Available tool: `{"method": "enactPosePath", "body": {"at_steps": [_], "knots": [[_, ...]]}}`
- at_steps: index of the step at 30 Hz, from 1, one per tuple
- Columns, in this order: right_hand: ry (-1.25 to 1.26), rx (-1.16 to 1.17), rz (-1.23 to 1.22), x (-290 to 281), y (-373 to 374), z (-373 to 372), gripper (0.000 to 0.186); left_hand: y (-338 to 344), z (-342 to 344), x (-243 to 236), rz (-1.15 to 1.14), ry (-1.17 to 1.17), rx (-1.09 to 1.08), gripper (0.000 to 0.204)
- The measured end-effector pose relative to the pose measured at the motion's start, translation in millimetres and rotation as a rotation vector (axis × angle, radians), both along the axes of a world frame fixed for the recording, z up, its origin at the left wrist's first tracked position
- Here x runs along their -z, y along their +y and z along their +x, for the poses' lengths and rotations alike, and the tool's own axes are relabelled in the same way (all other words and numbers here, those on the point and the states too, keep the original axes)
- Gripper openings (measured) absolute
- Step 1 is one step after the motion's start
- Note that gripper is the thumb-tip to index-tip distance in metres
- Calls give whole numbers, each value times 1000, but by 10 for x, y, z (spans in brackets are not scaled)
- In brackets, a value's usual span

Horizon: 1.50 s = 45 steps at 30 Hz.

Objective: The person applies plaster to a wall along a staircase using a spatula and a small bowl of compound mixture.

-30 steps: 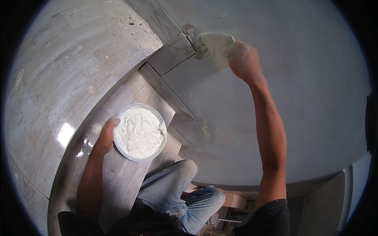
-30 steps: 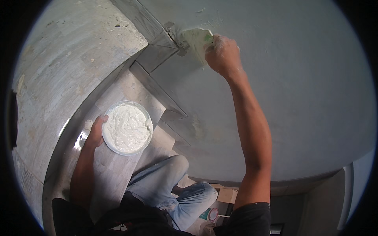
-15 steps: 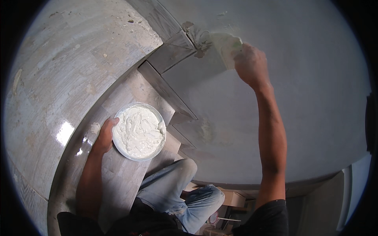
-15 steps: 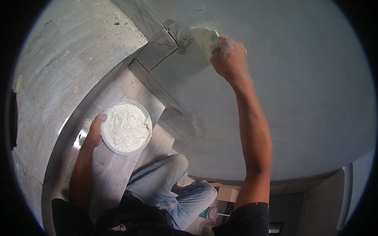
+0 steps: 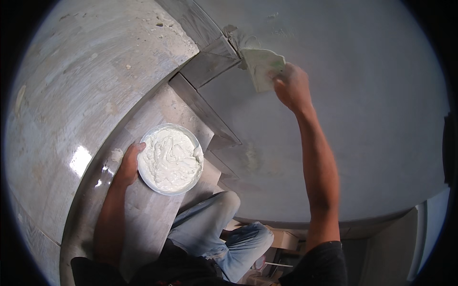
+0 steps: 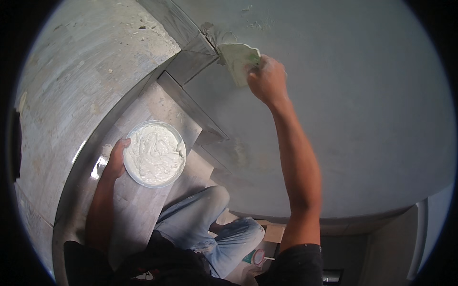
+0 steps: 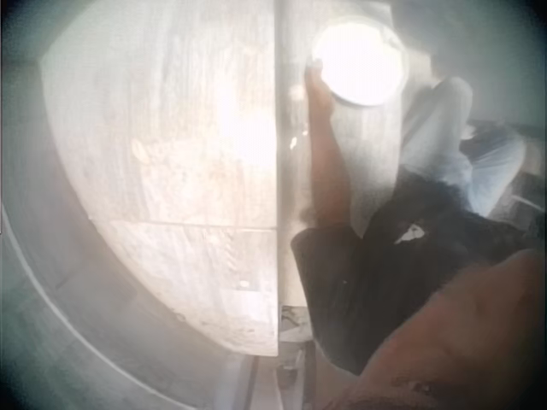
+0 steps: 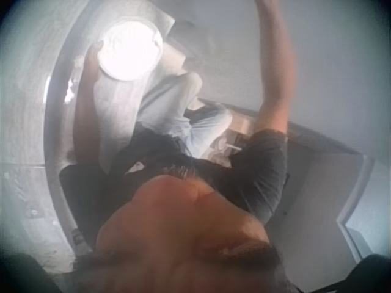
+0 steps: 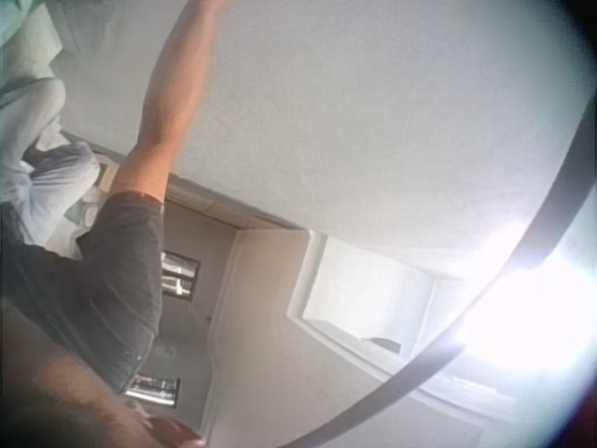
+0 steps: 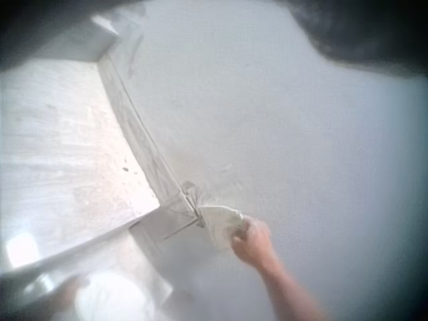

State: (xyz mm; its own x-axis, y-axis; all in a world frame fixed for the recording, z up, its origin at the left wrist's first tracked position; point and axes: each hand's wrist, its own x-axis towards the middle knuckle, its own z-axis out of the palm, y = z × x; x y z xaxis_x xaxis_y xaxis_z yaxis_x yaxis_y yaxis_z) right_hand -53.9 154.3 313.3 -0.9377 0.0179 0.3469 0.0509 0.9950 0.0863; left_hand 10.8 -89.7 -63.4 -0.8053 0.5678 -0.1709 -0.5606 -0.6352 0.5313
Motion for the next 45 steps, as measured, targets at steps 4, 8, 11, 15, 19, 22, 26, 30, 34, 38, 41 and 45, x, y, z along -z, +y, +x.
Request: {"method": "enactPosePath", "body": {"at_steps": [4, 8, 11, 15, 19, 22, 26, 30, 34, 38, 41, 45], "knots": [[107, 10, -248, 142, 119, 280, 17, -75, 21, -236, 80, -90, -1, 42], [189, -40, -502, 539, 185, 396, 20, -33, 19, -271, 129, -81, 34, 44], [202, 51, -497, 739, 148, 357, 22, -42, 35, -328, 80, -47, 51, 47], [371, 39, -684, 941, 269, 378, 23, -46, 36, -421, 29, -6, 81, 53], [450, 15, -723, 1076, 141, 458, 22, -63, 51, -454, -22, -2, 73, 56], [435, 35, -601, 1105, 106, 346, 21, -70, 42, -419, -32, -12, 82, 57], [547, 50, -625, 1182, 234, 288, 20, -41, 41, -389, -39, -27, 87, 57], [584, 20, -860, 1190, 234, 449, 18, -56, 52, -396, -52, -41, 83, 57], [466, 43, -686, 1000, 181, 524, 18, -46, 48, -456, -75, -46, 67, 56], [395, -42, -653, 1010, 211, 538, 17, -70, 46, -373, -58, -67, 58, 52], [318, -15, -492, 937, 324, 538, 13, -45, 53, -405, -45, -63, 55, 53], [269, -68, -237, 852, 430, 532, 12, -46, 57, -423, -61, -93, 49, 53]]}}
